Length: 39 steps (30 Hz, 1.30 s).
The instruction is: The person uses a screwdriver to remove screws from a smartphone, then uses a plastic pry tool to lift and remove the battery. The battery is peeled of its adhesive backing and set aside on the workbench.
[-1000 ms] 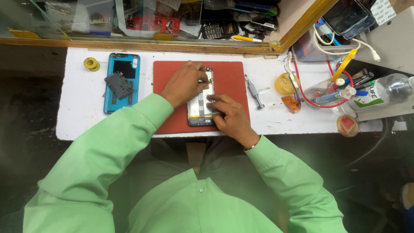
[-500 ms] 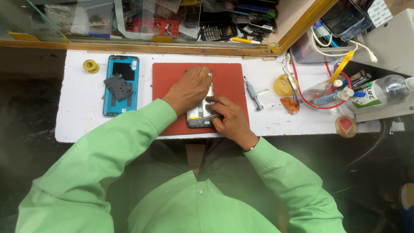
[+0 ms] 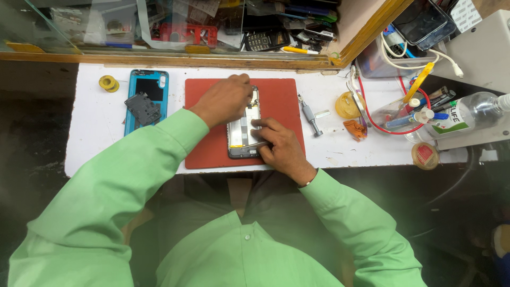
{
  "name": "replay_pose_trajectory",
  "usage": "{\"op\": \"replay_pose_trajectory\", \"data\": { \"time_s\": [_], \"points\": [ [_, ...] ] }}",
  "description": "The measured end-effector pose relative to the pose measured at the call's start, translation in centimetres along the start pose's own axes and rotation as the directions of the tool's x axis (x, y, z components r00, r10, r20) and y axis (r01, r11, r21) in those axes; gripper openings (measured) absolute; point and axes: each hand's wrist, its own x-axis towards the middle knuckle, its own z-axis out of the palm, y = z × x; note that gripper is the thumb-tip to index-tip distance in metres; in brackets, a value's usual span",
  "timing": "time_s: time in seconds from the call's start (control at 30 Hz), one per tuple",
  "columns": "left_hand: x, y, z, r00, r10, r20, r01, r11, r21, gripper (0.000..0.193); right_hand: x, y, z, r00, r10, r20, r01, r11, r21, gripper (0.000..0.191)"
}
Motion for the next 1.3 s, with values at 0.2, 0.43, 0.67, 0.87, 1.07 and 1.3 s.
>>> {"op": "replay_pose_trajectory", "data": {
  "time_s": [0.2,0.43,0.67,0.87,1.07,1.3],
  "points": [
    [-0.9,0.1,0.0,0.988,0.108,-0.107,-0.107,0.994,0.015,0.011,0.0,0.1,0.0,1.000,-0.016,-0.001,0.016,1.000,-0.014,0.031],
    [-0.3,0.8,1.8,0.970,0.243,0.003,-0.233,0.926,0.296,0.006,-0.1,0.1,0.1,1.000,-0.025,-0.007,0.025,1.000,-0.016,0.031],
    [0.5,0.6,2.1,0.952,0.273,0.135,-0.304,0.880,0.364,0.016,-0.1,0.1,0.1,0.999,-0.032,0.008,0.033,0.998,-0.053,0.032],
    [0.9,-0.1,1.5,0.946,0.301,0.122,-0.325,0.889,0.322,0.012,0.1,-0.1,0.0,0.999,-0.039,0.021,0.040,0.998,-0.053,0.031],
    [1.9,-0.9,-0.1,0.970,0.214,0.113,-0.239,0.917,0.319,0.016,0.0,-0.2,0.0,0.996,-0.089,0.001,0.089,0.995,-0.053,0.030],
    [3.7,-0.7,-0.7,0.984,0.161,0.074,-0.172,0.972,0.160,0.013,0.0,-0.1,-0.1,0.999,-0.031,0.027,0.032,0.999,-0.044,0.031]
  ]
}}
